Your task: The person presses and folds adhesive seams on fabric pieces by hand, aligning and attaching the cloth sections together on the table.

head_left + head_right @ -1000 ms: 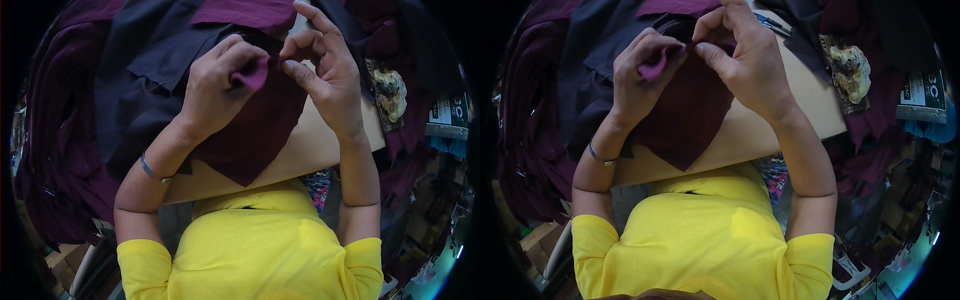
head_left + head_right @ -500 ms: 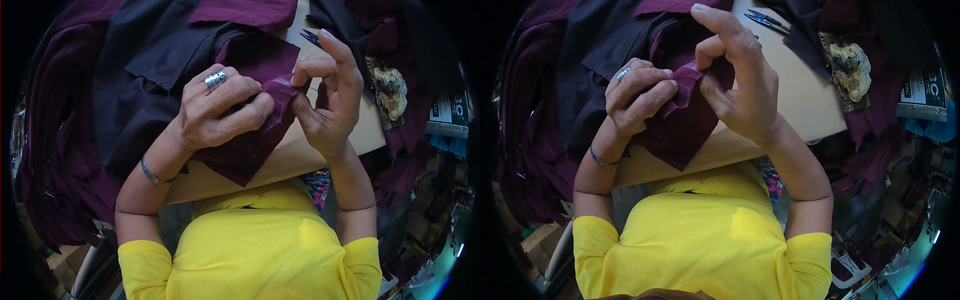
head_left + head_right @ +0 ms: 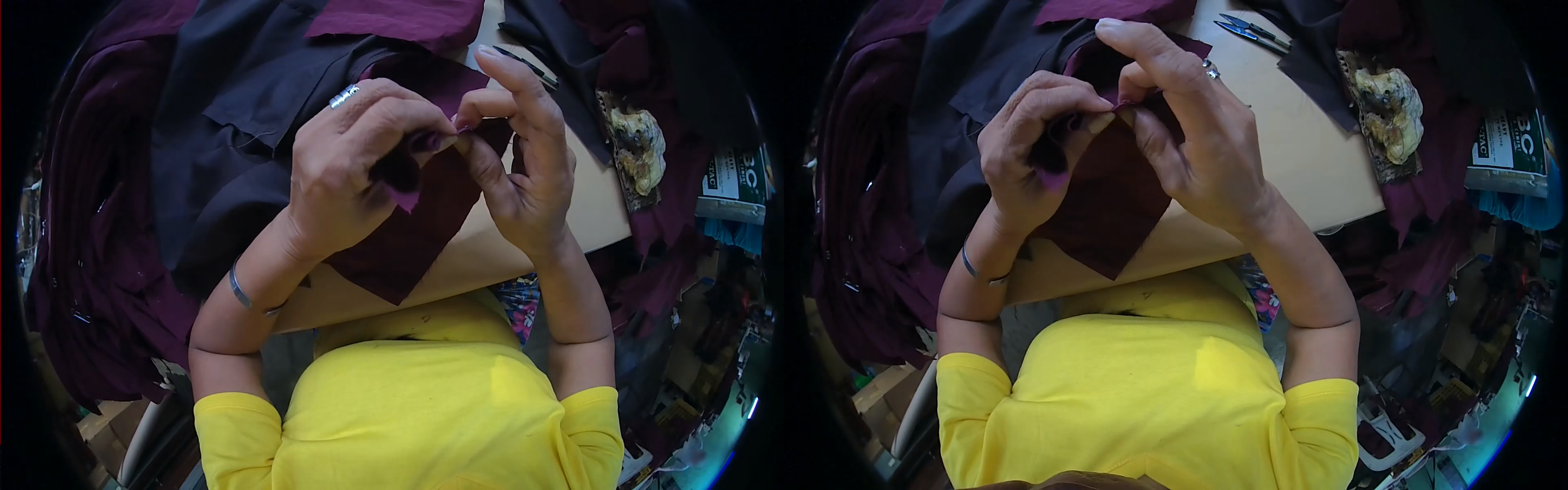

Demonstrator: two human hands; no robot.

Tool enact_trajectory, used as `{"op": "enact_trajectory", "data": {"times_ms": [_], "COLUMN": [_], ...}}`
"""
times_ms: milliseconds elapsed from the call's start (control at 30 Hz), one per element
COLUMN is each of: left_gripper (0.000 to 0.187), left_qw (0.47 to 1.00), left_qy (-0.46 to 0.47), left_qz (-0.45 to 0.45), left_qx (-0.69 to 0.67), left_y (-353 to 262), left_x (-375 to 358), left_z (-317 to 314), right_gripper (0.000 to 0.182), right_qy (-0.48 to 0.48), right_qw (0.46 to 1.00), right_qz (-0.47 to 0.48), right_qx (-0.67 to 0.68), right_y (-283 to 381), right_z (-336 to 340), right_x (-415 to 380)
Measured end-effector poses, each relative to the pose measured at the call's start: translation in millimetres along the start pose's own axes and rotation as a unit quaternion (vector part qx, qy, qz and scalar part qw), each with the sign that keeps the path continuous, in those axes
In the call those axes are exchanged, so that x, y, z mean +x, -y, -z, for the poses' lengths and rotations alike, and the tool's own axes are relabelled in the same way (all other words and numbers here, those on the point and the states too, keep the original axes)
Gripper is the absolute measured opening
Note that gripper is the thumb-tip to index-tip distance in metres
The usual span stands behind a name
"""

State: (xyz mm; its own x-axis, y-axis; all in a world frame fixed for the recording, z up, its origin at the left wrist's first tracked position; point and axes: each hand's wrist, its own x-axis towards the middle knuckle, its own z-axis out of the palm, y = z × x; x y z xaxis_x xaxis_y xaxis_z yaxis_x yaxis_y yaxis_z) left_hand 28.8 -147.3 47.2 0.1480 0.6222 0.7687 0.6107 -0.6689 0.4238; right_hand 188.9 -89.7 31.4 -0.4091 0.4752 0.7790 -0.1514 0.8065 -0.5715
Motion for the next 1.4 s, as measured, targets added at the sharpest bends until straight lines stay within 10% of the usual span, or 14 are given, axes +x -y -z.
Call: {"op": "enact_trajectory", "data": {"times_ms": [233,467,833,1133,1400], "left_gripper": [0.035,0.022,0.016,0.022,0.036], "left_qw": [0.998,0.994,0.995,0.950,0.947], "left_qy": [-0.022,0.015,-0.017,-0.003,0.020], "left_qz": [0.038,0.109,0.046,0.254,0.278], "left_qx": [-0.038,-0.015,0.089,-0.183,-0.161], "left_y": [3,2,15,15,18], "left_x": [-5,1,-4,-4,-3], "left_z": [-10,-2,-8,-10,-7], "right_gripper": [0.058,0.060,0.061,0.055,0.060], "right_qy": [0.030,-0.008,-0.001,0.012,0.083], "right_qw": [0.987,0.992,0.989,0.975,0.978], "right_qz": [-0.158,-0.050,-0.125,-0.217,-0.191], "right_qx": [0.011,-0.116,-0.084,0.042,0.028], "right_y": [13,8,7,-10,-5], "right_z": [-1,-9,-15,-2,-5], "right_x": [0,2,4,9,26]}}
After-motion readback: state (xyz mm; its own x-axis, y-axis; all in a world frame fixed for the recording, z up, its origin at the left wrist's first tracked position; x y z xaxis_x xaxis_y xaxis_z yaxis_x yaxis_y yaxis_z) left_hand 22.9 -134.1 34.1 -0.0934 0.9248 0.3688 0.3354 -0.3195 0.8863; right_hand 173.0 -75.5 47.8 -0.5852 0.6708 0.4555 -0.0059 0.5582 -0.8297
